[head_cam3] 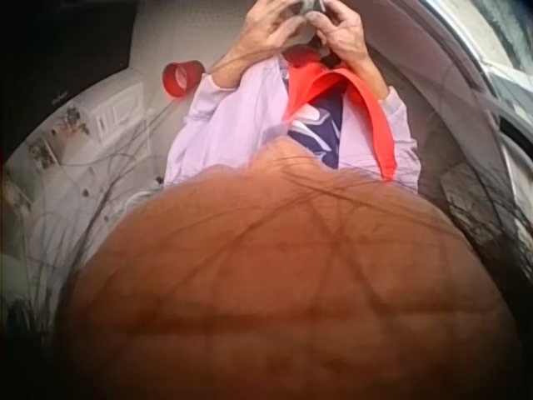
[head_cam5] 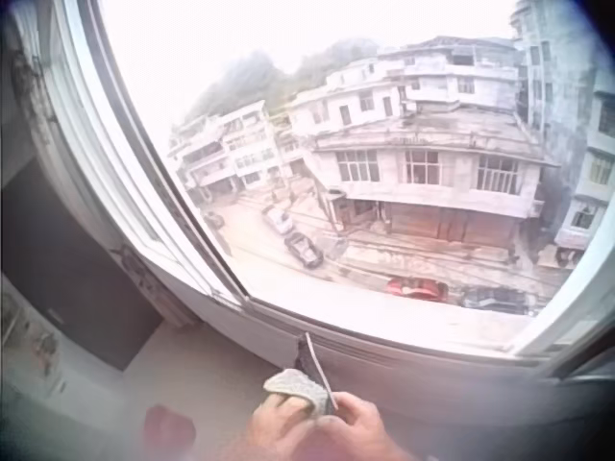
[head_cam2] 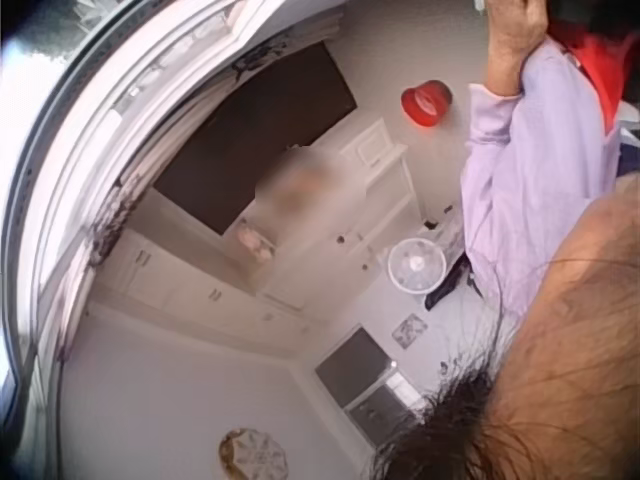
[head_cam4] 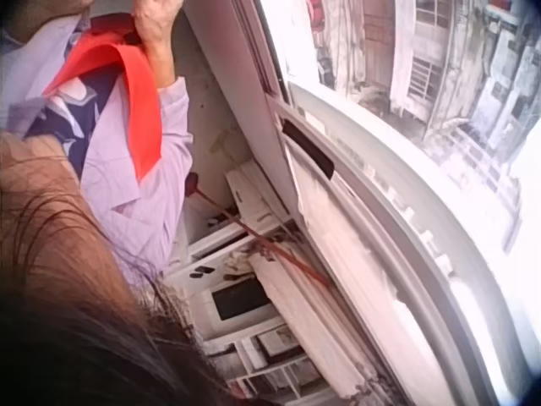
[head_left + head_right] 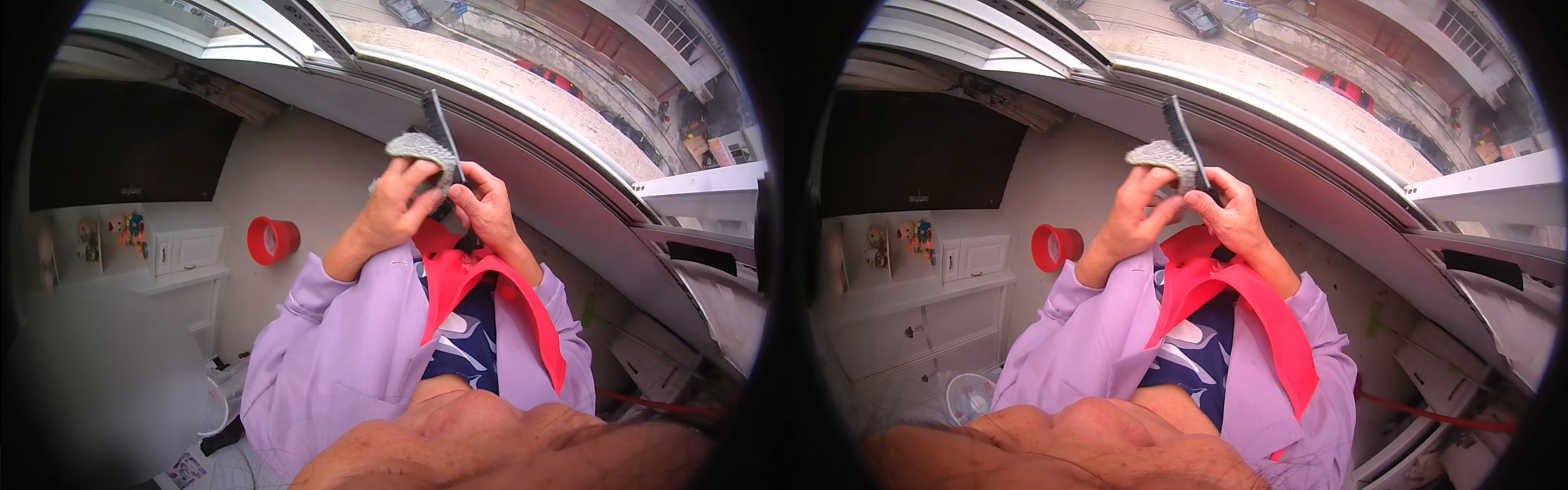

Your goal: The person cleans the window frame using a scraper tool and a cloth. They scrape along the frame's grooves and wipe the surface repeatedly with a grey cloth.

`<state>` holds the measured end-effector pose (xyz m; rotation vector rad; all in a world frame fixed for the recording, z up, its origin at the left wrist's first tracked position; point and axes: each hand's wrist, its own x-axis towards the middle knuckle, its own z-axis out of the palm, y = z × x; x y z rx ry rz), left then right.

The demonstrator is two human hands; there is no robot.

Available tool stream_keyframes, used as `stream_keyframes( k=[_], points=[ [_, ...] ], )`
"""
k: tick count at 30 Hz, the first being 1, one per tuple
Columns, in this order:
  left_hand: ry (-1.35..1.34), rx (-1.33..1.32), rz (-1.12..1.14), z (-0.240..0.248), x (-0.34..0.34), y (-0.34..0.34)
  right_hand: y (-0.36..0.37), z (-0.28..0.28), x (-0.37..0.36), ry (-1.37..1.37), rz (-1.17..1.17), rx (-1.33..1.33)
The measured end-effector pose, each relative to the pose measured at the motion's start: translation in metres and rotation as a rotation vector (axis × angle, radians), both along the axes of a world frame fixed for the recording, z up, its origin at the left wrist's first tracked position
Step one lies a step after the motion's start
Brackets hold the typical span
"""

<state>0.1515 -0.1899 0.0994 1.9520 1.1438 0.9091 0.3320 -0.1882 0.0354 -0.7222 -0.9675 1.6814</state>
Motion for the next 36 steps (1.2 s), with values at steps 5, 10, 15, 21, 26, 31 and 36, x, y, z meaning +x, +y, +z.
stream_keyframes(
  k=[5, 10, 15, 21, 26, 31, 36],
  points=[
    [-0.005, 0.022, -0.279, -0.016, 0.019, -0.013, -0.021, -0.015, 0.025, -0.123, -0.158, 0.001],
    [-0.191, -0.061, -0.366, -0.051, 0.011, 0.005, -0.051, 0.007, 0.049, -0.18, -0.354, -0.093],
    [-0.261, -0.197, -0.415, -0.065, 0.003, 0.024, -0.065, 0.03, 0.018, -0.277, -0.275, -0.077],
    [-0.531, -0.18, -0.548, -0.082, -0.04, 0.052, -0.071, 0.031, -0.024, -0.294, -0.456, -0.2],
    [-0.565, -0.567, -0.633, -0.076, -0.087, 0.083, -0.059, 0.012, -0.055, -0.578, -0.562, -0.291],
    [-0.706, -0.98, -0.503, -0.083, -0.11, 0.119, -0.039, -0.002, -0.098, -0.751, -0.636, -0.157],
    [-0.64, -1.072, -0.464, -0.072, -0.126, 0.147, -0.036, 0.014, -0.101, -0.863, -0.45, 0.114]
  ],
)
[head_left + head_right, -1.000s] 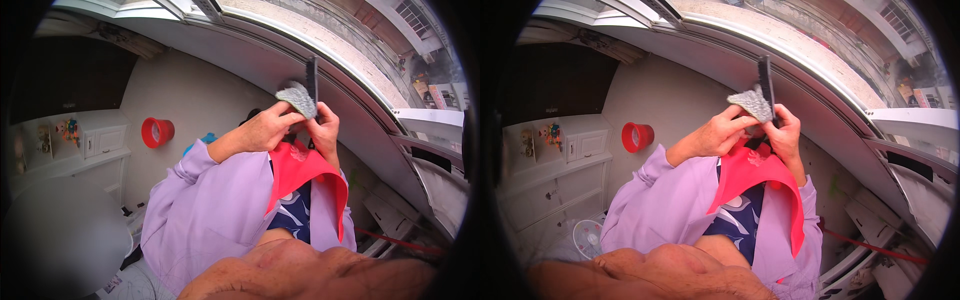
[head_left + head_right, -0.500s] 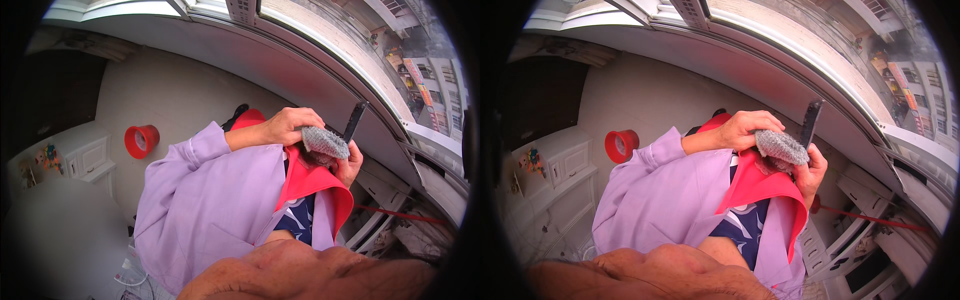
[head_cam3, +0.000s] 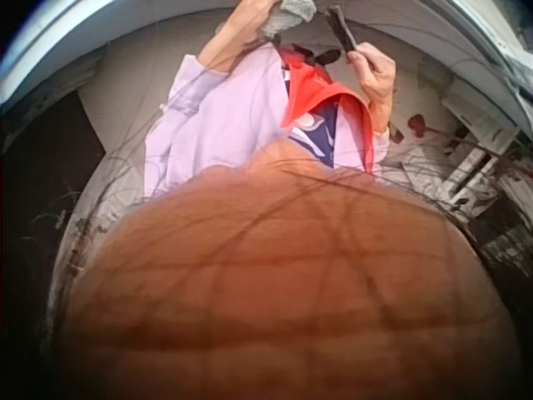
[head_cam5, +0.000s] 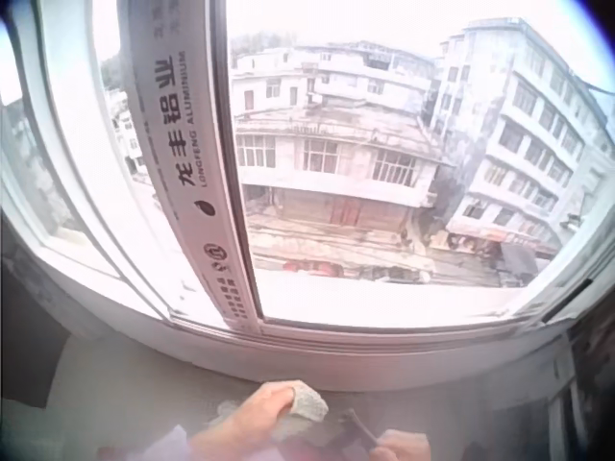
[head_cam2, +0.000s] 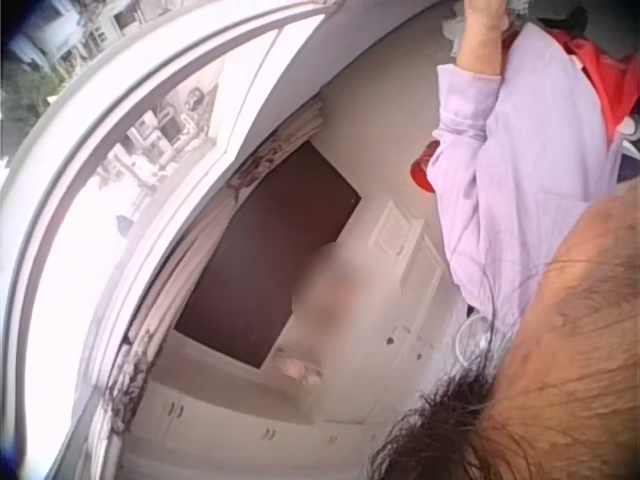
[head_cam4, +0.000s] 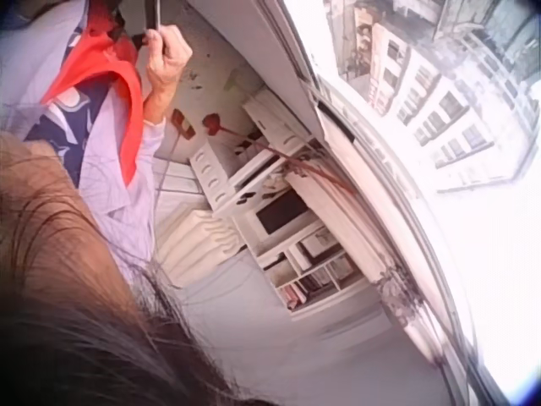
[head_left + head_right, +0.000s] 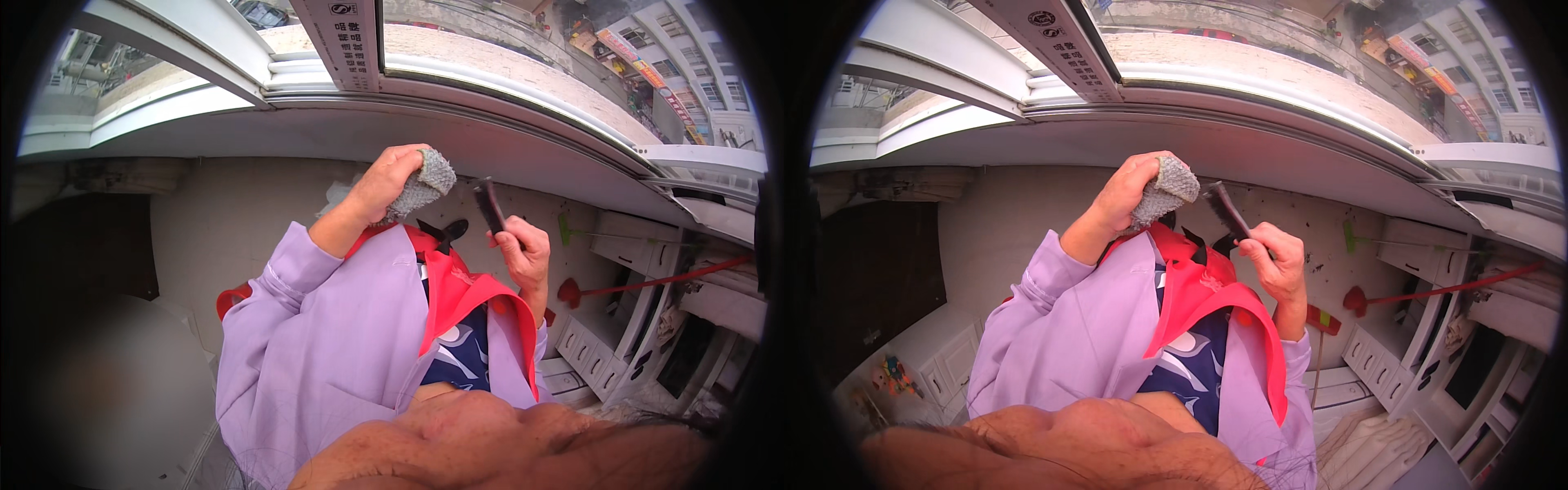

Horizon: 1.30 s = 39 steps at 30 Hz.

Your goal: The person cleans the window frame using a scraper tool and a cloth. They scrape along the frame's grooves and wipe the surface repeatedly with a grey cloth.

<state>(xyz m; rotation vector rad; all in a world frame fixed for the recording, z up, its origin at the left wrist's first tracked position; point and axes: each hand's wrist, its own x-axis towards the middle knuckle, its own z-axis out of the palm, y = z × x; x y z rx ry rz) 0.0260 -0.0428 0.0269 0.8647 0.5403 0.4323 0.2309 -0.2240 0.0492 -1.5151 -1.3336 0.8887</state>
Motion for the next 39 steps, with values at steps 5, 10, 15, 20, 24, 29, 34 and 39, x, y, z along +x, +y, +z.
stream_keyframes(
  k=[5, 10, 15, 20, 24, 29, 34, 39],
  points=[
    [0.203, 0.228, -0.061, 0.008, -0.005, 0.014, 0.018, -0.01, -0.034, -0.042, 0.076, -0.031],
    [0.231, 0.296, -0.088, 0.047, -0.009, 0.018, 0.04, -0.03, -0.046, 0.141, 0.116, -0.003],
    [0.18, 0.519, -0.265, 0.069, -0.014, 0.015, 0.056, -0.056, -0.047, 0.316, 0.251, 0.136],
    [0.33, 0.9, 0.056, 0.083, -0.023, 0.001, 0.056, -0.051, -0.038, 0.189, -0.012, 0.204],
    [0.357, 1.221, 0.395, 0.058, -0.023, -0.01, 0.064, -0.039, -0.042, -0.114, -0.215, 0.284],
    [0.275, 1.098, 0.671, 0.033, -0.016, -0.005, 0.09, -0.023, -0.064, 0.043, -0.124, 0.11],
    [0.316, 0.993, 0.707, 0.015, -0.01, 0.009, 0.116, -0.016, -0.088, 0.164, -0.093, 0.076],
    [0.44, 1.269, 0.75, 0.029, -0.009, 0.013, 0.133, -0.011, -0.101, 0.091, -0.123, 0.154]
  ],
)
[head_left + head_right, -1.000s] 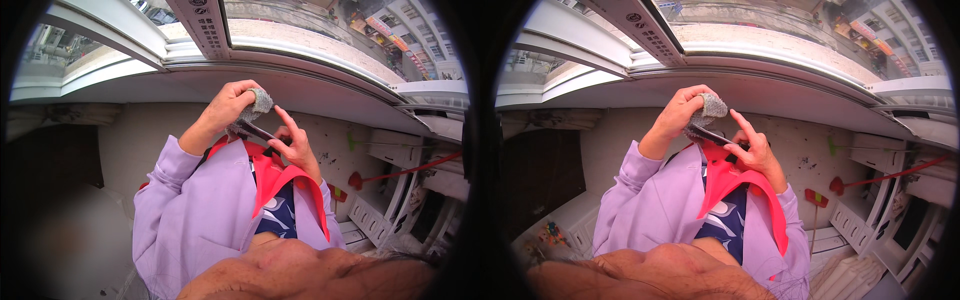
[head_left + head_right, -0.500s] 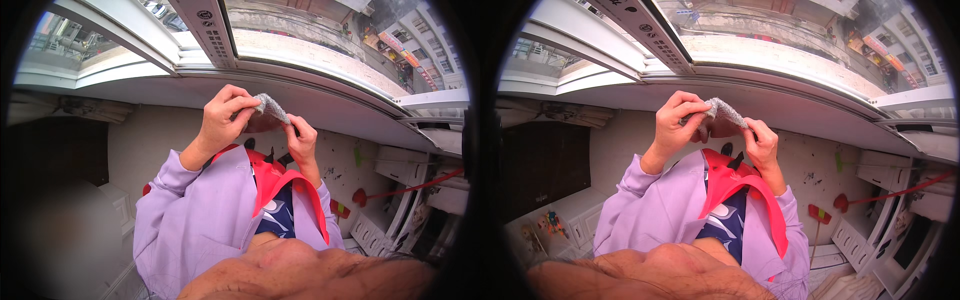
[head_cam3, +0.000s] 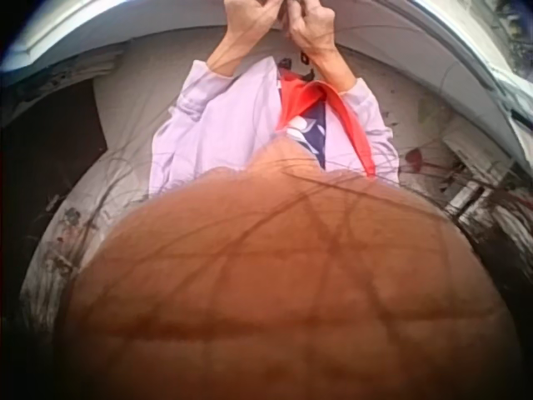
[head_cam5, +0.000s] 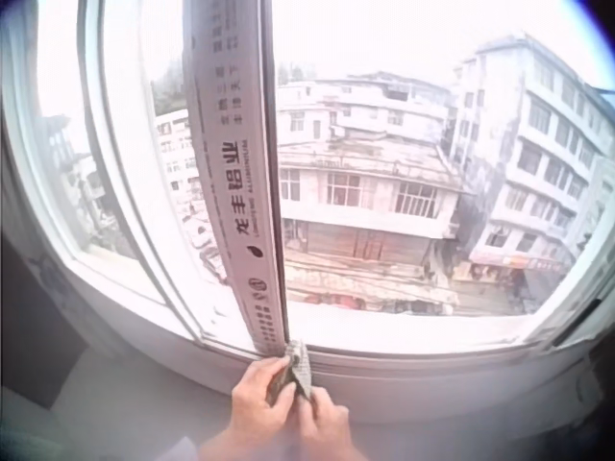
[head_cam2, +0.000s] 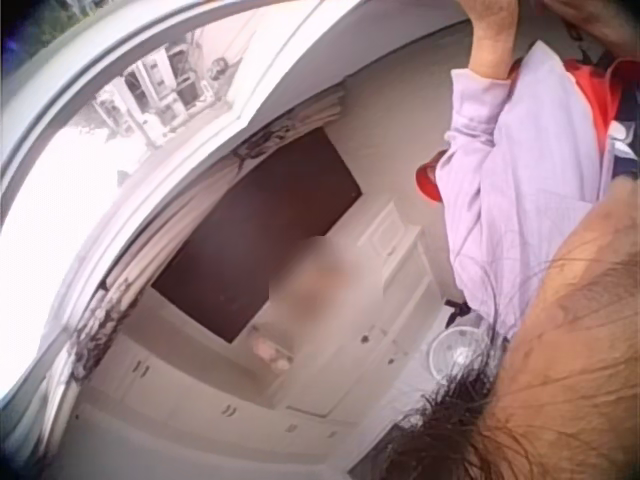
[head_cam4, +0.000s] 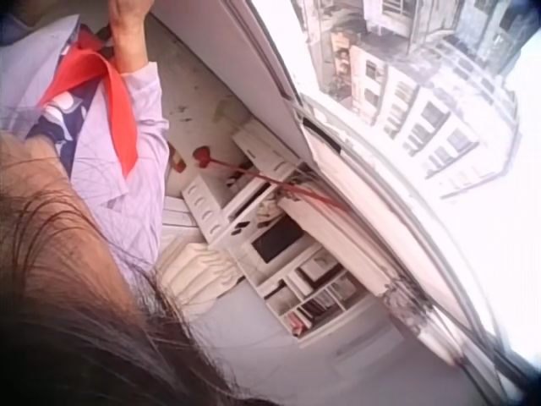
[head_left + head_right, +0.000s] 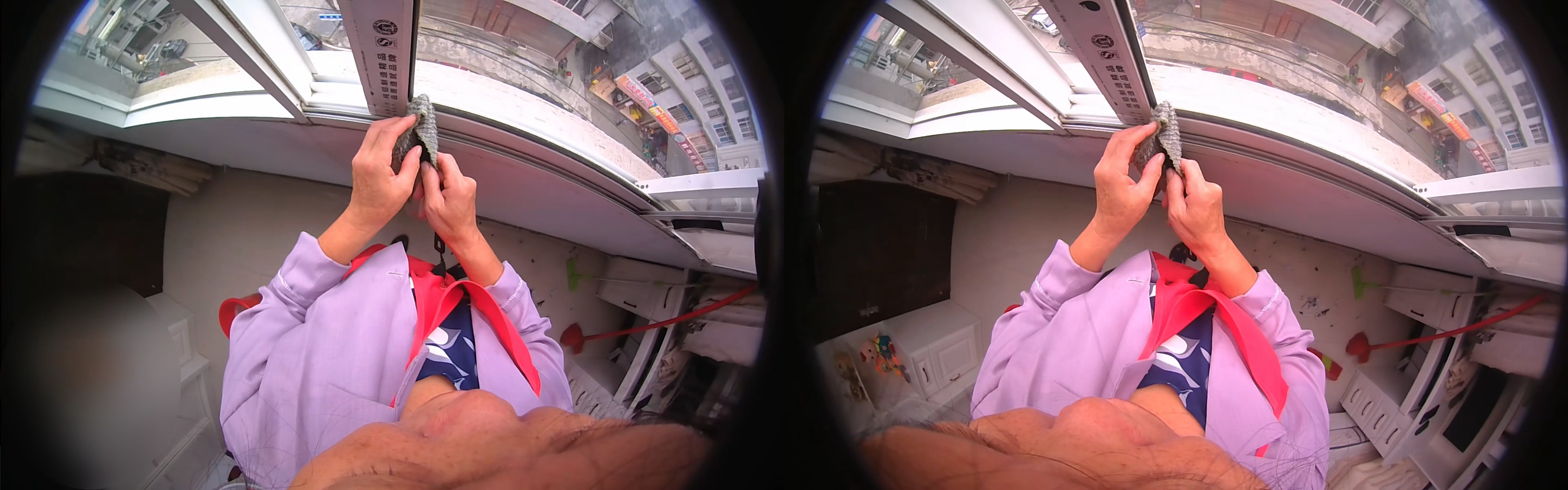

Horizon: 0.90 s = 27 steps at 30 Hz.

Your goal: The person cleans the window frame using a scraper tool and a cloth. They scrape along the frame's grooves and wipe the surface repeatedly with a grey cloth.

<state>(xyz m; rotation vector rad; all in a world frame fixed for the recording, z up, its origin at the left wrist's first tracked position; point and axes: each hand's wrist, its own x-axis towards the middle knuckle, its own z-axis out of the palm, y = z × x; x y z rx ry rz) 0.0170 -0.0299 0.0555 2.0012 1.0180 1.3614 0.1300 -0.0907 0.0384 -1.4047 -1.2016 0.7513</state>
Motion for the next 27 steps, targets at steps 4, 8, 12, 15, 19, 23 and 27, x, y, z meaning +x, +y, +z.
stream_keyframes(
  k=[4, 8, 12, 15, 19, 23, 27],
  points=[
    [0.104, 0.045, 0.007, -0.004, -0.004, 0.006, 0.007, 0.001, -0.003, -0.294, -0.021, -0.028],
    [0.16, 0.047, 0.003, -0.006, -0.004, 0.0, 0.003, 0.019, 0.006, -0.245, 0.025, -0.111],
    [0.203, -0.119, -0.093, -0.013, -0.018, -0.01, -0.009, 0.024, 0.018, -0.249, 0.196, -0.259],
    [0.079, -0.072, -0.057, -0.012, -0.018, -0.017, -0.016, 0.031, 0.007, -0.093, 0.116, -0.182],
    [0.085, 0.002, -0.052, 0.005, -0.011, 0.003, 0.0, 0.028, -0.006, -0.052, 0.022, -0.109],
    [0.091, 0.013, -0.038, -0.008, -0.012, 0.004, 0.002, 0.016, -0.006, -0.22, 0.01, -0.092],
    [0.084, -0.148, -0.104, -0.014, -0.025, -0.007, -0.015, 0.009, 0.011, -0.24, 0.155, -0.201]
  ],
)
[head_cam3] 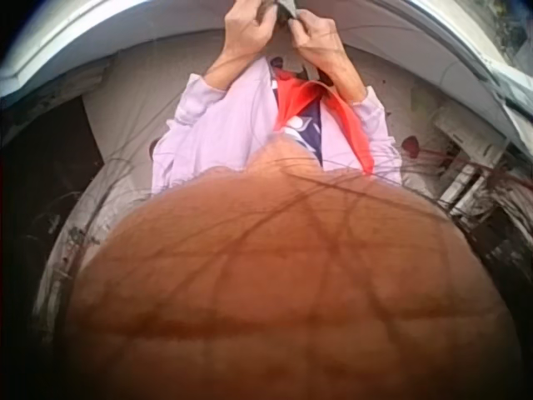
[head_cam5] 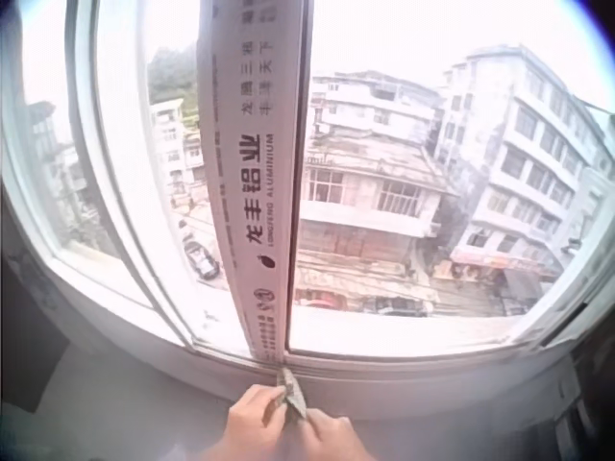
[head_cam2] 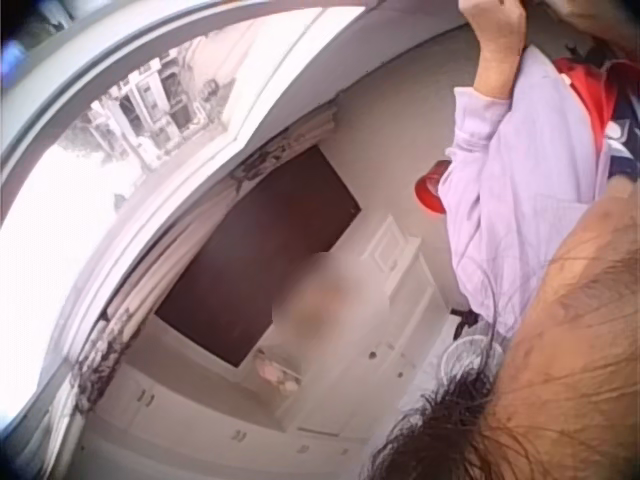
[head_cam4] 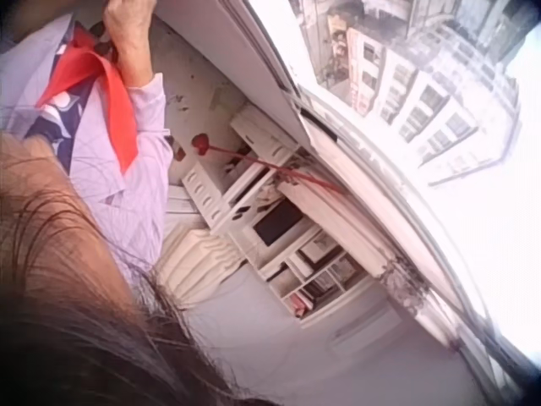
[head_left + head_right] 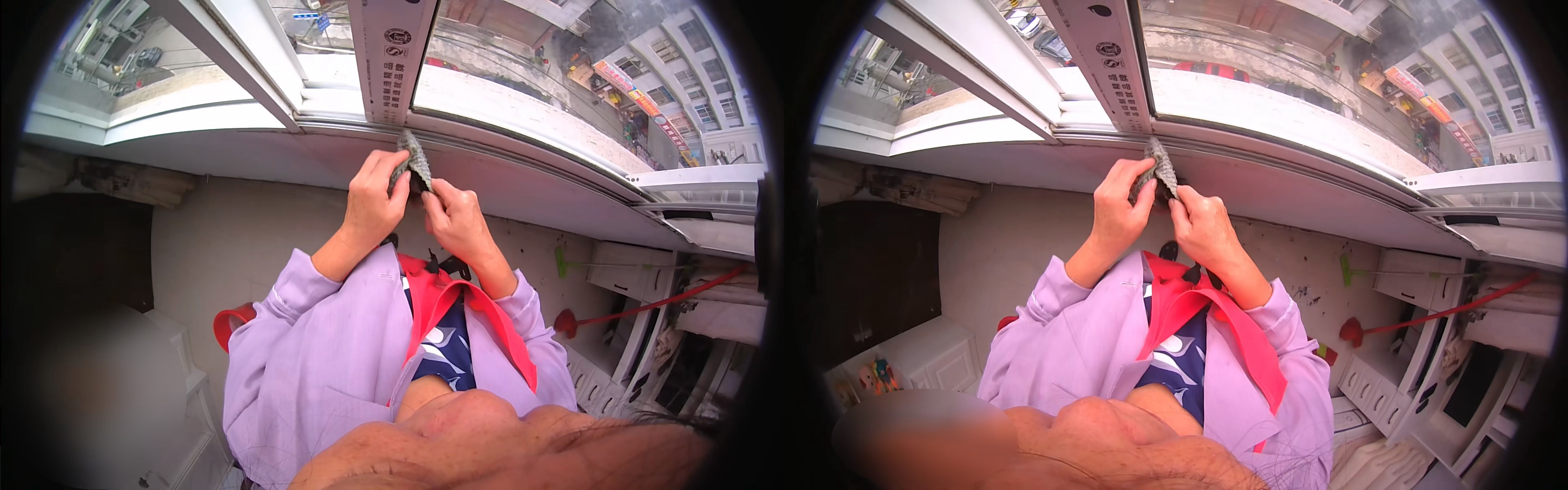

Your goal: The person cleans the window frame using a scraper tool and a cloth. They scrape along the frame's grooves and wipe the surface repeatedly with a grey cloth.

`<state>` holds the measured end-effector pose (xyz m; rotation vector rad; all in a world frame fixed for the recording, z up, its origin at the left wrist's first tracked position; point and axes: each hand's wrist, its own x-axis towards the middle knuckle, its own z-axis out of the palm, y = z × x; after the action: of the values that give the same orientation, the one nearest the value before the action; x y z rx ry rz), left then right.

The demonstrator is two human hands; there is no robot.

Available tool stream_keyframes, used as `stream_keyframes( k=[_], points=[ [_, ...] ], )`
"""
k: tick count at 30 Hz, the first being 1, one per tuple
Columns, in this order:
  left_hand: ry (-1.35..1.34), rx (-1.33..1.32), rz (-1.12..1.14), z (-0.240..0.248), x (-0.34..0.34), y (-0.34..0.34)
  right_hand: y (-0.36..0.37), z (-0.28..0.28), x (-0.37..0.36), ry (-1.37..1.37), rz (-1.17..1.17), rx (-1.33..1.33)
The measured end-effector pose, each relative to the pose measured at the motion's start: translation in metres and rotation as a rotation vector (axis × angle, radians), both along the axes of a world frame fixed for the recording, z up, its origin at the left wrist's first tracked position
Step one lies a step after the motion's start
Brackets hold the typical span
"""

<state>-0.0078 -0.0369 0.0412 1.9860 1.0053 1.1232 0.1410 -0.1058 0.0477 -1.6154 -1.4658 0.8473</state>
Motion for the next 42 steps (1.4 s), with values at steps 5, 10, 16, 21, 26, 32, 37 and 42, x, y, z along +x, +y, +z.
stream_keyframes(
  k=[5, 10, 16, 21, 26, 32, 37, 42],
  points=[
    [-0.242, -0.033, 0.038, 0.0, 0.007, 0.0, -0.014, 0.012, -0.003, 0.089, -0.098, 0.081],
    [-0.185, 0.155, 0.107, 0.014, 0.021, 0.022, 0.007, 0.019, 0.01, 0.125, -0.09, 0.136],
    [-0.073, 0.218, 0.062, 0.013, 0.03, 0.024, 0.011, 0.026, 0.031, 0.68, -0.051, -0.292],
    [-0.04, 0.137, -0.185, 0.011, 0.051, 0.009, -0.024, 0.022, 0.063, 0.717, -0.201, -0.228],
    [-0.134, 0.067, -0.232, 0.013, 0.06, 0.005, -0.053, 0.019, 0.064, 0.495, -0.294, -0.104],
    [-0.453, -0.385, -0.217, 0.025, 0.028, 0.012, -0.069, 0.0, 0.068, -0.102, -0.102, 0.224],
    [-0.453, -0.194, 0.043, 0.039, 0.021, 0.019, -0.087, 0.001, 0.078, -0.12, -0.116, 0.163],
    [-0.57, 0.035, 0.192, 0.039, 0.038, 0.013, -0.114, -0.015, 0.087, 0.024, -0.227, 0.052]
  ],
)
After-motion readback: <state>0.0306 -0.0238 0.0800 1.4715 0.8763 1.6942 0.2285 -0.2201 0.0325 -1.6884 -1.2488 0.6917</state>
